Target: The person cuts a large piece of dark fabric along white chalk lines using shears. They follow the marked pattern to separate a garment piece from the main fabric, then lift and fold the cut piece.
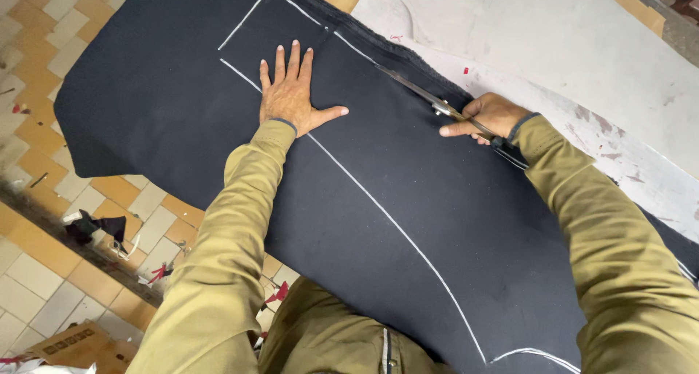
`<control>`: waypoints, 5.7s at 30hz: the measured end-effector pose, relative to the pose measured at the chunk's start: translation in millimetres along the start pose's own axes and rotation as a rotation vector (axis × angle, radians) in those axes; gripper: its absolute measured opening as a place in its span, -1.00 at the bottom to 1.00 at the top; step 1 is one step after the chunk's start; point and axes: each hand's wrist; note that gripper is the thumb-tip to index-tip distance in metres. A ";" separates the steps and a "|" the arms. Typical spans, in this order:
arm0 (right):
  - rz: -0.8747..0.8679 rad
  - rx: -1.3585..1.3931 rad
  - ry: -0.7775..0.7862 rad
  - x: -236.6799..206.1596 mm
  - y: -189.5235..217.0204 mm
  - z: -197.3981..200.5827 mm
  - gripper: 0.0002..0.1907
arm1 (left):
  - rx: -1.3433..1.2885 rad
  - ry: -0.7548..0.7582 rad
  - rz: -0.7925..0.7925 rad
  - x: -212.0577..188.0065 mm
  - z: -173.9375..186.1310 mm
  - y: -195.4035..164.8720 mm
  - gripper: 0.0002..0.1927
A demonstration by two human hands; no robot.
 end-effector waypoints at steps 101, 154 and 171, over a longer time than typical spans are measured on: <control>0.154 -0.123 0.000 88.3 166.6 -17.1 -0.26 | -0.062 0.060 0.002 10.7 -5.2 20.3 0.47; 0.158 -0.110 -0.049 78.3 223.0 -19.6 -0.43 | -0.037 0.067 -0.010 5.5 4.2 21.6 0.44; 0.273 0.520 -0.889 -281.4 -131.8 -201.5 -0.71 | 0.045 -0.372 -0.236 -14.2 -18.0 15.1 0.01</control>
Point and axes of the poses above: each hand's wrist, its own x-axis towards the middle knuckle, its own z-axis out of the back of the hand, y = z × x, and after that the axes turned 8 degrees about x, right-handed
